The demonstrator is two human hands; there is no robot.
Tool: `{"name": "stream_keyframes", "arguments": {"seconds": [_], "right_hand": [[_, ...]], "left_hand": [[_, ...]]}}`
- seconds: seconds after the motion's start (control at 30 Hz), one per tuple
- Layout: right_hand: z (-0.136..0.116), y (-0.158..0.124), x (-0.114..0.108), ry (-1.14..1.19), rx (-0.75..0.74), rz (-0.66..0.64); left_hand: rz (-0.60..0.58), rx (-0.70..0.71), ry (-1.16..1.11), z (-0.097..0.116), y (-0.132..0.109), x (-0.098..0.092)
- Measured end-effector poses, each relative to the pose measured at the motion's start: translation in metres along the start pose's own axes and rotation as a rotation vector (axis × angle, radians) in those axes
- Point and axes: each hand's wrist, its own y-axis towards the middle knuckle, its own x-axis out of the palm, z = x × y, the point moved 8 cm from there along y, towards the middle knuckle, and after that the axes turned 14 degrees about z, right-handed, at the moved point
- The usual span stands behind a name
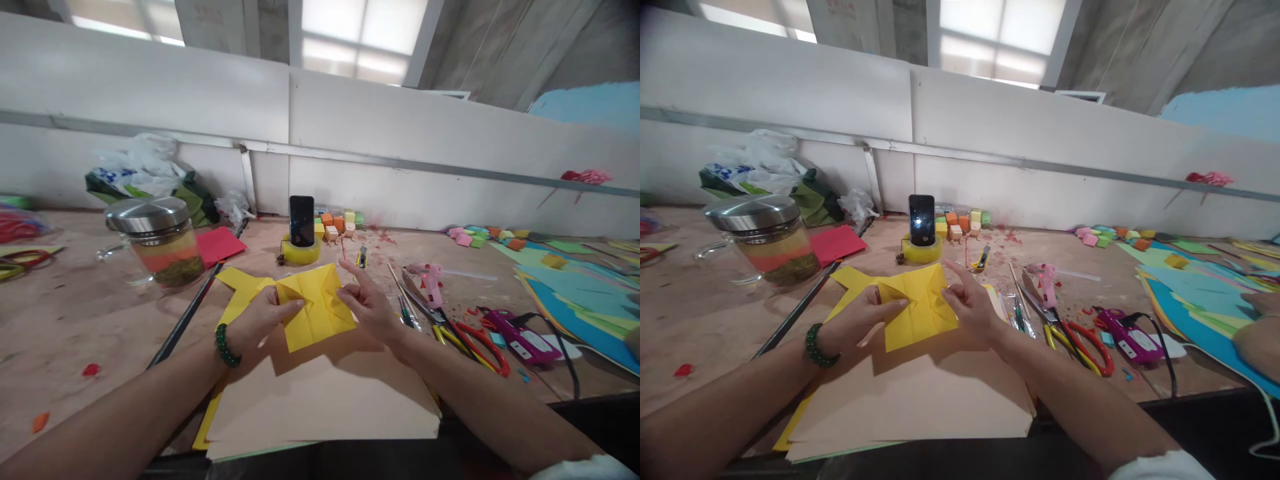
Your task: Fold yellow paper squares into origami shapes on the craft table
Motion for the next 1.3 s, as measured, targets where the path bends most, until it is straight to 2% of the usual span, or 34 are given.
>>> {"name": "stream_keyframes", "arguments": {"seconds": [0.2,0.43,0.57,0.73,0.83,0.9,0.97,1.03,1.17,1.3], "right_hand": [[-0.015,-0.002,-0.001,-0.124,-0.193,-0.070],[-0.027,-0.012,0.009,-0.167,-0.375,-0.114],[-0.031,-0.016,0.014,-0.140,-0.429,-0.146],[-0.022,-0.016,0.013,-0.196,-0.443,-0.163],[-0.019,-0.014,0.010,-0.247,-0.464,-0.166],[-0.019,-0.012,0.007,-0.249,-0.477,-0.153],[-0.021,-0.011,0.004,-0.223,-0.495,-0.133],[-0.022,-0.009,0.001,-0.193,-0.504,-0.103],[-0.018,-0.003,-0.007,-0.171,-0.445,-0.034],[-0.019,-0.002,-0.006,-0.162,-0.417,-0.053]], "left_hand": [[0.034,-0.063,-0.054,-0.006,0.004,-0.007],[-0.045,-0.119,-0.132,-0.006,0.000,0.001],[-0.076,-0.135,-0.146,-0.004,-0.003,0.007],[-0.066,-0.186,-0.133,-0.006,-0.003,0.006],[-0.024,-0.208,-0.134,-0.011,0.000,0.000],[0.048,-0.204,-0.158,-0.013,0.004,-0.007],[0.137,-0.160,-0.214,-0.012,0.008,-0.015],[0.160,-0.081,-0.251,-0.007,0.010,-0.020],[0.041,0.042,-0.136,0.000,0.009,-0.015],[-0.040,0.203,0.052,0.004,0.004,-0.004]]}}
